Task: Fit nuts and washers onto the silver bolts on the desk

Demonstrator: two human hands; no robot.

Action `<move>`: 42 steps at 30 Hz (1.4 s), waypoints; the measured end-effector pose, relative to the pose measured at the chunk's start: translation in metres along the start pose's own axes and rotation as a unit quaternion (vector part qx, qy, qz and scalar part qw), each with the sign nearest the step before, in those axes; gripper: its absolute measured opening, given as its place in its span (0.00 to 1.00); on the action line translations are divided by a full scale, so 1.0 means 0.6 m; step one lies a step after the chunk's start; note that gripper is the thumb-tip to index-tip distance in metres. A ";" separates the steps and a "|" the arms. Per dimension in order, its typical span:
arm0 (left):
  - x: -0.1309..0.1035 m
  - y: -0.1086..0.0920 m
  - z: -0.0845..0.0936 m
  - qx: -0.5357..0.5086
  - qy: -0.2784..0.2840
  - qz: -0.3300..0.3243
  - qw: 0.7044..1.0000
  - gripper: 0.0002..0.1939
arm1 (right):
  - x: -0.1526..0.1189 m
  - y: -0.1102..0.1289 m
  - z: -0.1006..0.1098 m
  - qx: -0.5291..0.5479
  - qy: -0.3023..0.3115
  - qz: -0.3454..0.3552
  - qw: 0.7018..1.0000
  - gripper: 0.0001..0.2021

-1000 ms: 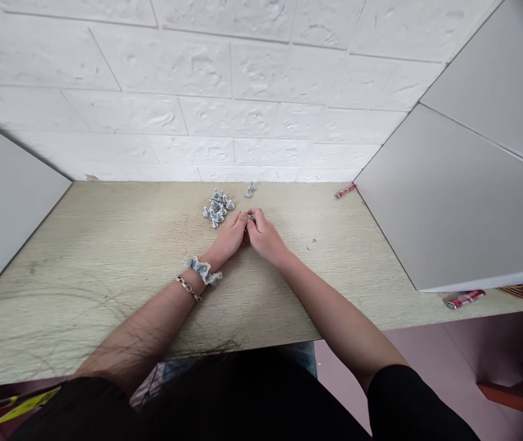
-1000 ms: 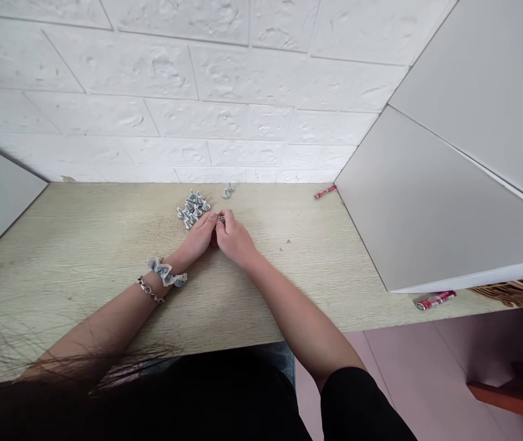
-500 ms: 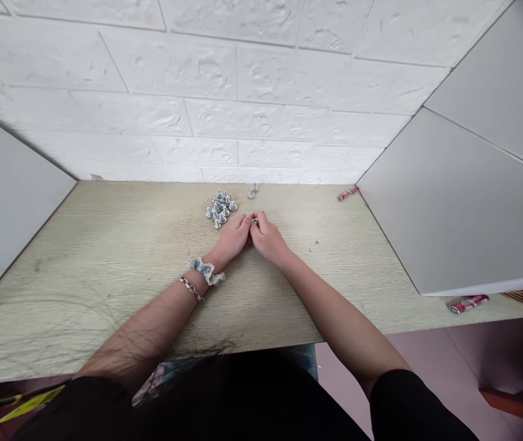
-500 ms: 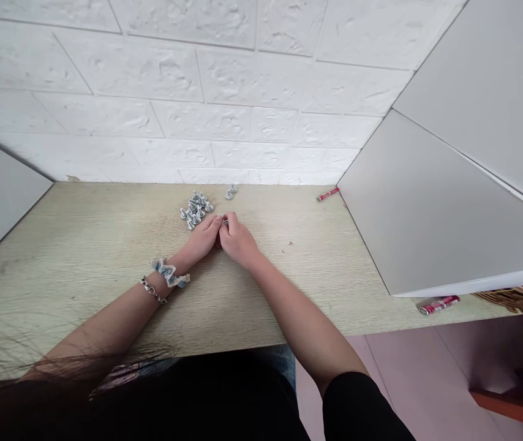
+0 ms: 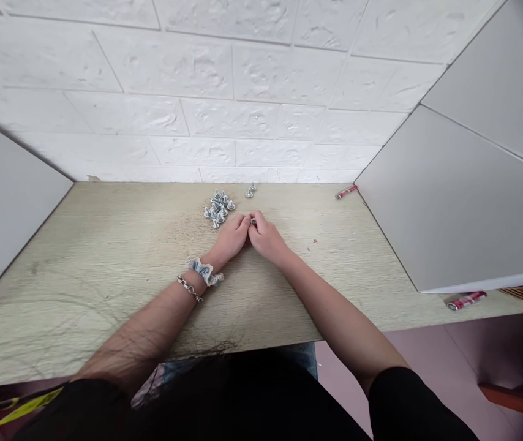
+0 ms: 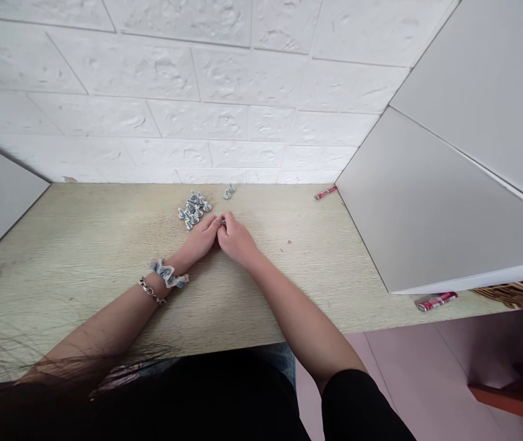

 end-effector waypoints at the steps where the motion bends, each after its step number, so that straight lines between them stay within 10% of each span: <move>1: 0.000 -0.001 0.000 0.002 0.000 0.000 1.000 0.14 | 0.000 0.000 0.000 -0.001 0.001 0.000 1.000 0.12; 42: 0.003 -0.002 -0.002 0.041 0.005 -0.009 0.999 0.13 | -0.005 0.006 0.004 -0.082 0.014 0.020 0.996 0.13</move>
Point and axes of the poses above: each hand's wrist, its own x-axis towards the middle knuckle, its own z-axis out of the back of the hand, y = z × x, the point moved 2 cm from there along x, towards the middle knuckle, and after that the axes turned 10 degrees about -x, right-handed, at the moved point
